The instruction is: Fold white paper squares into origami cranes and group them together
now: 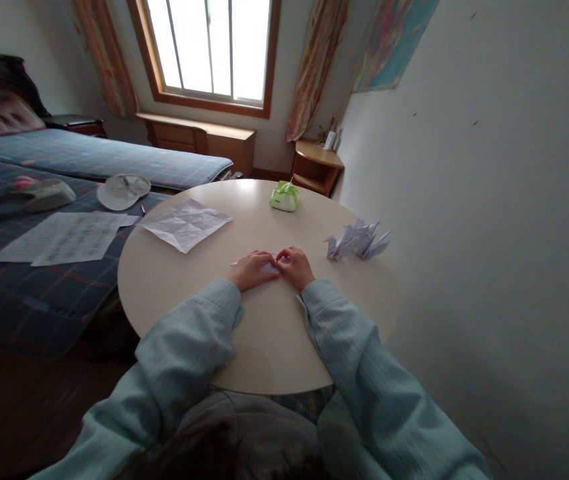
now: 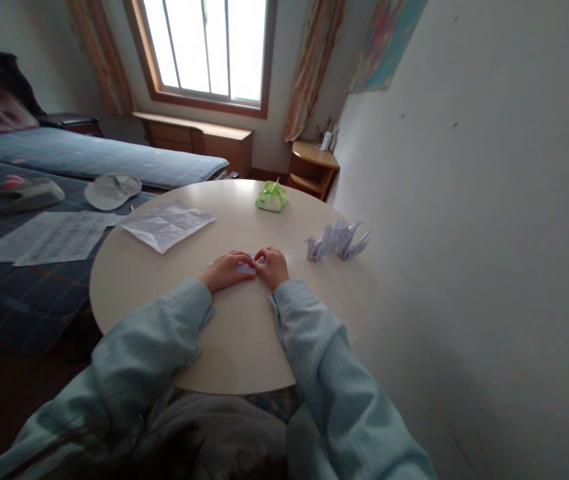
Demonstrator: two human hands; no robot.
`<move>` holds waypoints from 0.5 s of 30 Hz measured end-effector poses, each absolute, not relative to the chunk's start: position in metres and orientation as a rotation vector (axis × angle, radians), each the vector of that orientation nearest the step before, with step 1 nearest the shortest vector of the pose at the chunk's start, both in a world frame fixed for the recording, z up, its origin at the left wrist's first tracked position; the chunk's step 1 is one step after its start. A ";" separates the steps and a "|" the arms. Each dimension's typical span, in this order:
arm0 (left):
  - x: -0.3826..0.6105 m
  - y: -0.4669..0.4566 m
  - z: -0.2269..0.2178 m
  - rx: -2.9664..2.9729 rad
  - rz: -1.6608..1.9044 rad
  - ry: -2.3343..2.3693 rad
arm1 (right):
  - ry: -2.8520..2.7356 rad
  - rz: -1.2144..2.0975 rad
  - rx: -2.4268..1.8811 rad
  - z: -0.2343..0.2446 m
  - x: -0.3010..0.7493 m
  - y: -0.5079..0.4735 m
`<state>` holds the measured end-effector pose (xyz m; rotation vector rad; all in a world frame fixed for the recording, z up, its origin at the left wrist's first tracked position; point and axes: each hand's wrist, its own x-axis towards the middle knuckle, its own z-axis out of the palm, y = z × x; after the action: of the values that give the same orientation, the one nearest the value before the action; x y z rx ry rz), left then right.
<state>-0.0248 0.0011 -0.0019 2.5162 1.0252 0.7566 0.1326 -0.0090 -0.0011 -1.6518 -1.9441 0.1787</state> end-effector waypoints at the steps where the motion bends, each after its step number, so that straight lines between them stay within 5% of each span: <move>1: -0.025 0.001 -0.001 2.515 0.748 1.036 | -1.944 0.178 -1.654 -0.001 0.132 -0.009; 15: -0.023 -0.001 -0.001 2.500 0.801 1.046 | -1.940 0.185 -1.645 0.000 0.132 -0.009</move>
<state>-0.0227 -0.0006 -0.0014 2.5002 1.0461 0.8009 0.1324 -0.0092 -0.0005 -1.6449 -1.9403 0.1854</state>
